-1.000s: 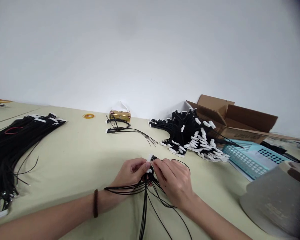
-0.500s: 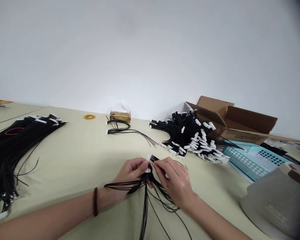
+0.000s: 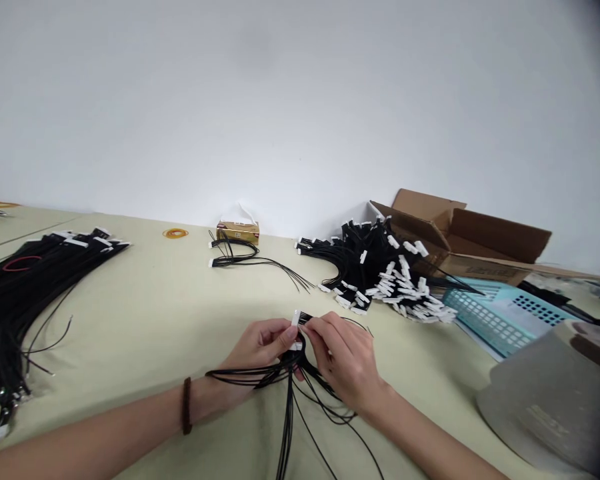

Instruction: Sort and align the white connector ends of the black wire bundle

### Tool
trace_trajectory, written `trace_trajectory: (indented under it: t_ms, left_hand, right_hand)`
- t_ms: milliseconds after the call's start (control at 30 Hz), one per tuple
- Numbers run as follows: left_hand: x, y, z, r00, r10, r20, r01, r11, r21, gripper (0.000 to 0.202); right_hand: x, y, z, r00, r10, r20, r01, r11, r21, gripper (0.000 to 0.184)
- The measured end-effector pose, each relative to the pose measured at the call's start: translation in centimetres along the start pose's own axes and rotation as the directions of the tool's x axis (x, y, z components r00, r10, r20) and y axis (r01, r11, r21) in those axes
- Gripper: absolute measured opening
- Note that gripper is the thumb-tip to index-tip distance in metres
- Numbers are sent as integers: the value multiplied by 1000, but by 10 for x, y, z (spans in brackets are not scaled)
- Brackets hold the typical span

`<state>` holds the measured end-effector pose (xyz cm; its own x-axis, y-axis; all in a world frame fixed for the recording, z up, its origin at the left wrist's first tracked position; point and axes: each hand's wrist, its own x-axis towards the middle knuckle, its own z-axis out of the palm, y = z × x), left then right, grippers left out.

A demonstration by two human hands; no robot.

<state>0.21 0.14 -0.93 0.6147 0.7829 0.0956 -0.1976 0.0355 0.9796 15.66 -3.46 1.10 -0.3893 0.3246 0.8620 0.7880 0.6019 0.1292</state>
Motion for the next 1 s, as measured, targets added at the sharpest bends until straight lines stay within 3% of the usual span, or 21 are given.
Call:
trace_trajectory:
  t_ms: [133,267,367,500,700,1000]
  left_hand:
    - [-1,5,2,999,-6,-42,4,999,-50,35]
    - [0,11,1,992,-10,-125,-17,976,-216,27]
    - [1,14,-1,974,-55,-219,-29,932,-361,23]
    - [4,15,-1,935,-126,-330,-53,874,-483,23]
    - [5,14,-1,931,-146,-336,-58,848,-528,22]
    - [3,17,1,919,-183,-348,-33,846,-532,25]
  right_hand:
    - [0,2,2,999,42,31,-43,999,17,8]
    - [5,3,-2,997,58,50,-58,998,-10,16]
    - [9,0,-7,998,-34,55,34,999,15,24]
    - [8,-4,-4,980,-173,101,167,984,67,19]
    - [0,0,10,977,-197,76,196,980,15,17]
    - [-1,5,12,953,-299,45,300,954,-23,13]
